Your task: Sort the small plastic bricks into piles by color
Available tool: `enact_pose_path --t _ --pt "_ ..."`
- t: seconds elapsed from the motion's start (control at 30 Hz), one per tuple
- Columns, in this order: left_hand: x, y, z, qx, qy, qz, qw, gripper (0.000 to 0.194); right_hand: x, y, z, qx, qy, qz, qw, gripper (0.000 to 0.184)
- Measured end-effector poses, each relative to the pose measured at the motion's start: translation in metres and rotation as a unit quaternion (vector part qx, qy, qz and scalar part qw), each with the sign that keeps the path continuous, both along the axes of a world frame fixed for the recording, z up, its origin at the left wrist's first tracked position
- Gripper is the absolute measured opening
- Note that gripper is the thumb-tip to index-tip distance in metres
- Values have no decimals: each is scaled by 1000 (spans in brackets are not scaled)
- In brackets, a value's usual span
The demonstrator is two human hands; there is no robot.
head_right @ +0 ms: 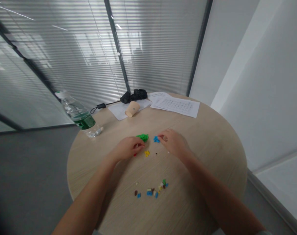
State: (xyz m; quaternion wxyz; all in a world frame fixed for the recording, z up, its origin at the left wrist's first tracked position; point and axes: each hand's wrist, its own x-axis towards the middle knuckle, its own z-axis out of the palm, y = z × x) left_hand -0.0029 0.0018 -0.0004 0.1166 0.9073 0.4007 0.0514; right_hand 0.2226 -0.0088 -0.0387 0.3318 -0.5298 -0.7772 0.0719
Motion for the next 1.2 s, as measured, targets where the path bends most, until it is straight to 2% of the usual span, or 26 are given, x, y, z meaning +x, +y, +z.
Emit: enact_pose_path --t 0.07,0.13,0.27,0.37,0.5,0.63,0.73,1.0,1.2 --pt "0 1 0 -4 6 4 1000 23 -5 -11 7 -53 9 82 995 12" --pt "0 2 -1 -5 8 10 1000 23 -15 -25 14 -109 9 185 977 11" --pt "-2 3 -3 0 3 18 1000 23 -36 -52 22 -180 -27 376 909 9" --pt "-3 3 -3 0 2 20 1000 22 -42 -62 24 -228 -44 454 860 15" --pt "-4 2 -2 1 3 22 1000 22 -38 -61 24 -270 -77 471 837 20" --pt "-4 2 -2 1 5 23 1000 21 -38 -60 22 -272 -114 462 836 25" --pt "-4 3 -3 5 6 22 1000 22 -40 -60 22 -270 -123 461 837 22" --pt "-4 4 -3 1 3 12 1000 22 -40 -60 22 -266 -76 461 843 11" --pt "-4 2 -2 -2 -6 16 1000 22 -40 -58 13 -256 -42 470 843 7"
